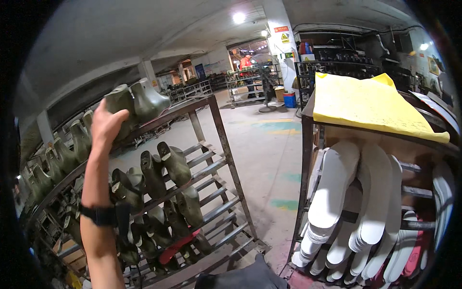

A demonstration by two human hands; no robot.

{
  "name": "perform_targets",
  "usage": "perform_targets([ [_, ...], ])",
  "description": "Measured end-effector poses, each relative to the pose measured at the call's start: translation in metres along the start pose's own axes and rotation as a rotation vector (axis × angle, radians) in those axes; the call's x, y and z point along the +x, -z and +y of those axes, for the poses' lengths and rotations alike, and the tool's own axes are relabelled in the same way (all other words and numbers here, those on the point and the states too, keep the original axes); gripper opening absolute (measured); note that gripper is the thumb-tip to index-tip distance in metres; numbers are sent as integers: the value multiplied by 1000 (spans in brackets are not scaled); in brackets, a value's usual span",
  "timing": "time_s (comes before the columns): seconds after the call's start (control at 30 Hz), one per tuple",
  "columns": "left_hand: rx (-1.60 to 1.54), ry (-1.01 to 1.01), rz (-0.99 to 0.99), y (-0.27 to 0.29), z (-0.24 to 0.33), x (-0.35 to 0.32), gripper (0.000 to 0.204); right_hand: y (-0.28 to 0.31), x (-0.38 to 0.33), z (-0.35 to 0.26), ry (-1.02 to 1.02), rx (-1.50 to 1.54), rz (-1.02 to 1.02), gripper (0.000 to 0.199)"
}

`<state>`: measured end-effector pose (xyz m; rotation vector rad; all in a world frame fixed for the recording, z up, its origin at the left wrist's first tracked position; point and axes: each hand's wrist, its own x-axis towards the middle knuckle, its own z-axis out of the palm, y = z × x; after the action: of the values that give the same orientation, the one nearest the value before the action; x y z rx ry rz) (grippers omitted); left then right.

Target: The recorder applies glue to shoe lasts and attaches pink insoles to them in a factory setting.

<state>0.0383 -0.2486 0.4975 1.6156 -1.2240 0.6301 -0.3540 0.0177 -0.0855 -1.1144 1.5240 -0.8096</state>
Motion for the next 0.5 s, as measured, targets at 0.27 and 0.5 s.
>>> perform_targets([
  [0.27, -768, -14, 228, 86, -122, -156, 42, 3, 17, 6, 1102, -907, 233, 28],
  [0.5, -1706, 1035, -127, 47, -197, -378, 45, -2, 26, -22, -112, 162, -18, 34],
])
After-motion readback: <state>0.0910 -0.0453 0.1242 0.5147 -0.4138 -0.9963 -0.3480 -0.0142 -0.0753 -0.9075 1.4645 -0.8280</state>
